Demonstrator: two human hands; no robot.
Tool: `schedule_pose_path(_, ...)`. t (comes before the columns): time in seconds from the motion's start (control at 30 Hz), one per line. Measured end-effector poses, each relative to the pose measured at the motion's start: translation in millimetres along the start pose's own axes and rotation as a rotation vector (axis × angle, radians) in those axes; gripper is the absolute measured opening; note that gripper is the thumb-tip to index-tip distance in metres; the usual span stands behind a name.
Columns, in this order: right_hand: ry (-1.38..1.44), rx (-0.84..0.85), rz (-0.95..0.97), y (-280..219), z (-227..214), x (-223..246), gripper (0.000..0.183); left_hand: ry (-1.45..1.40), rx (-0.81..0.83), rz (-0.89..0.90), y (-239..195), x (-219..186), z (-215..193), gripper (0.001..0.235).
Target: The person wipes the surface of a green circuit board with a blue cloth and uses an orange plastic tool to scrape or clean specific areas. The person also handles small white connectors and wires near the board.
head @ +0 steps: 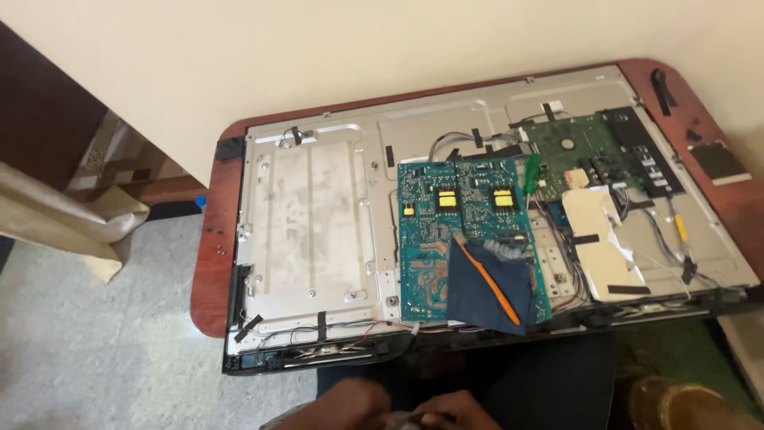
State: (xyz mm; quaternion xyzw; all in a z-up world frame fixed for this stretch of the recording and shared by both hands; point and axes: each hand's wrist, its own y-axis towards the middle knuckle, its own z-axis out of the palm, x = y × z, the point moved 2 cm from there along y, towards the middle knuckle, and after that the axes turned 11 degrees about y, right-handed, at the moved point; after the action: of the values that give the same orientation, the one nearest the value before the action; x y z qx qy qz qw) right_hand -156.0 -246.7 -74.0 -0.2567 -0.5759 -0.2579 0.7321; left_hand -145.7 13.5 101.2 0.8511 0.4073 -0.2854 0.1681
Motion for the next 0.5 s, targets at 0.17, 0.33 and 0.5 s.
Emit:
schedule_pose_path(0.17, 0.035, 0.141, -0.069, 3, 7, 45, 0.036, -0.047, 0.059, 0.040, -3, -9, -3, 0.028)
schedule_pose_path(0.33, 0.063, 0.187, -0.036, -3, 21, 60, 0.036, -0.076, 0.087, 0.020, -10, -19, 5, 0.028)
schedule_pose_path(0.5, 0.080, 0.213, -0.078, 1, 29, 68, 0.034, -0.106, 0.073, -0.035, -11, -25, 15, 0.028)
